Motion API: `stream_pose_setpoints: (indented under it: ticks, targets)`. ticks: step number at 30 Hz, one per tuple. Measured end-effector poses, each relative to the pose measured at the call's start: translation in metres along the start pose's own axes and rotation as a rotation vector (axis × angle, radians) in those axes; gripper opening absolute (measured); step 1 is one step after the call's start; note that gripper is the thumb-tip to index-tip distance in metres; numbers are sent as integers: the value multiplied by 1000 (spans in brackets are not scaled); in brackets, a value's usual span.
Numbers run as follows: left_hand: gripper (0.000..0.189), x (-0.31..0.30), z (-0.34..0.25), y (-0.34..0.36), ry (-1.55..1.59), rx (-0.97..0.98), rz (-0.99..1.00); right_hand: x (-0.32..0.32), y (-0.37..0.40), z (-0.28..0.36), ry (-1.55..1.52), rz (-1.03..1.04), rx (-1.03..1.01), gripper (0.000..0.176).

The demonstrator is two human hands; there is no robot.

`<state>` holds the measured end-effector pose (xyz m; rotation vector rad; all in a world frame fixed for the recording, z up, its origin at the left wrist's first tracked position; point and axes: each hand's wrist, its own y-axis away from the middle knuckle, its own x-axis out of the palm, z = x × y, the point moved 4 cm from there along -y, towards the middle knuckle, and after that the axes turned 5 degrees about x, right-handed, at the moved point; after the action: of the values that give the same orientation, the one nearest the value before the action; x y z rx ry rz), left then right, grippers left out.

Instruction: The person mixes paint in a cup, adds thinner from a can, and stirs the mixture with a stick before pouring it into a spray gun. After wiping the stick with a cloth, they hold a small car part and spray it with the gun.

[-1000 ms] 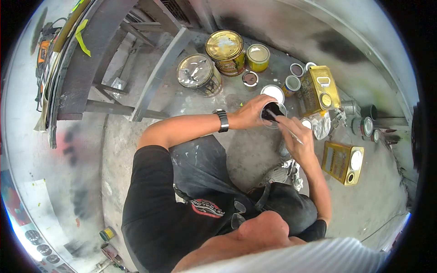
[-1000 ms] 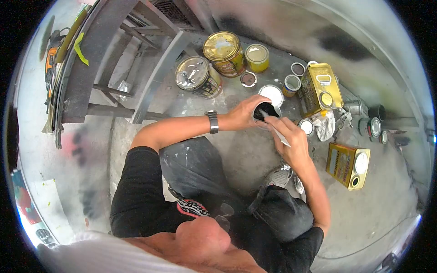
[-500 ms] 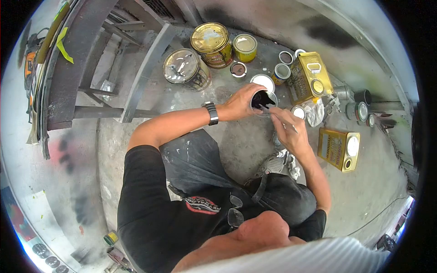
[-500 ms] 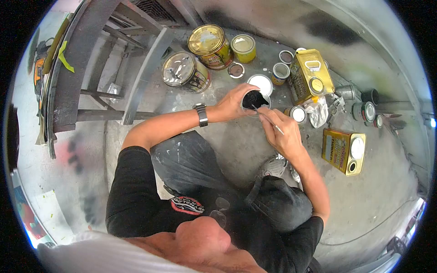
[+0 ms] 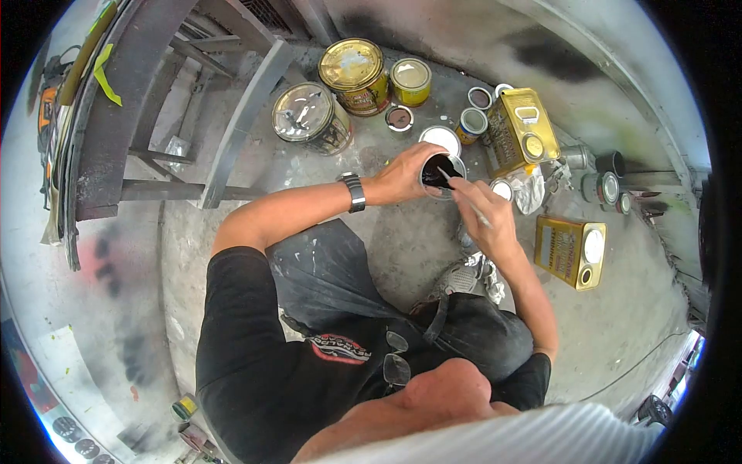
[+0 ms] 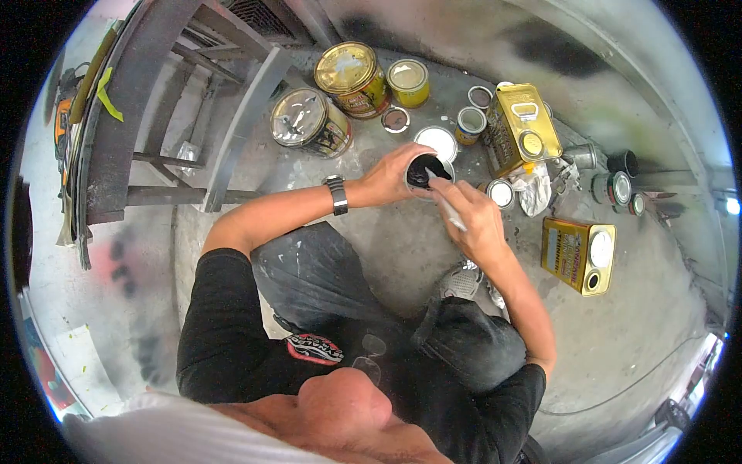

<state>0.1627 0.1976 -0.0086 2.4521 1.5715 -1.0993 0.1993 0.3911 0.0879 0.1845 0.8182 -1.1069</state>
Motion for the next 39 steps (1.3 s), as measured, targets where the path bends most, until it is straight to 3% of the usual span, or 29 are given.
stream_pose_setpoints:
  ticks: [3,6,9,12,15,18,21,24,27,39]
  targets:
    - [80,0,1,0,-18,16,4,1,1,4,-50,35,-58,28]
    - [80,-1,-3,2,5,-6,10,-1,2,-4,73,-15,28,28]
    - [80,-1,-2,0,12,0,12,1,0,5,-83,15,-30,28]
    - [82,-2,-1,1,-4,9,19,1,2,0,-22,-47,-97,28]
    - [82,1,-2,1,4,15,15,-3,0,4,15,-2,-1,28]
    - [81,-1,-1,1,-3,25,2,2,2,1,-52,11,-35,29]
    - [82,-1,-3,2,1,4,16,-4,0,1,97,-73,-50,29]
    - [82,-2,-5,0,-5,18,20,2,2,-1,-21,-46,-148,29]
    - [82,-2,-3,1,-6,9,19,1,3,-5,126,-45,-88,31]
    - [82,-2,-3,0,-19,22,10,4,5,-5,57,26,-78,31]
